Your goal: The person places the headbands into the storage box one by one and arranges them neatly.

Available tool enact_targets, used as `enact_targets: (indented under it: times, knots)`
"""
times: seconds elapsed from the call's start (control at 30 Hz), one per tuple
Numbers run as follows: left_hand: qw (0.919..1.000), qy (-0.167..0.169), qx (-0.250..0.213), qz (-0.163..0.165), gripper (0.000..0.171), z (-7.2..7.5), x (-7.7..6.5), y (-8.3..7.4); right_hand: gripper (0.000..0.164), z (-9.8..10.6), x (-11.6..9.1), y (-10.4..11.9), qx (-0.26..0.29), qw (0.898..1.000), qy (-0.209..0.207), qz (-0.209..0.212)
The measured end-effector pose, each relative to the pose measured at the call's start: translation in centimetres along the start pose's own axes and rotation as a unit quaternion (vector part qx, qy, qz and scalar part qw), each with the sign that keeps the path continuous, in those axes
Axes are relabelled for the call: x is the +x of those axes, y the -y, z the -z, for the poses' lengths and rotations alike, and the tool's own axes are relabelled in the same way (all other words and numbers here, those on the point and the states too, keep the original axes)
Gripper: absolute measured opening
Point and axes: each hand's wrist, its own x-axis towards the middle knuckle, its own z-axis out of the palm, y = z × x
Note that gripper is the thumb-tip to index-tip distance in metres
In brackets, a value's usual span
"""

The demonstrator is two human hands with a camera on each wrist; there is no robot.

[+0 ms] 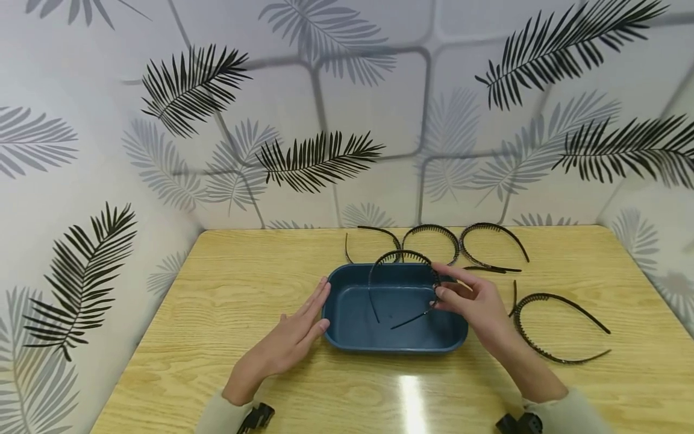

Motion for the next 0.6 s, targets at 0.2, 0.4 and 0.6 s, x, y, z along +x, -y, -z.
enact_targets:
  times: [0.2,0.4,0.6]
  knots:
    - [1.0,0.0,0.003,0.001,0.065,0.0,0.1,0.0,0.048,-0.8,0.3,0.0,-0.015,1.0,0.011,0.007]
    - [1.0,0.002,0.009,0.001,0.064,0.0,0.2,0.0,0.048,-1.9,1.1,0.0,-0.037,0.998,0.039,0.015]
    - [1.0,0.0,0.009,0.002,0.064,0.0,0.0,0.0,0.047,-3.2,1.8,-0.7,-0.051,0.997,0.054,0.002]
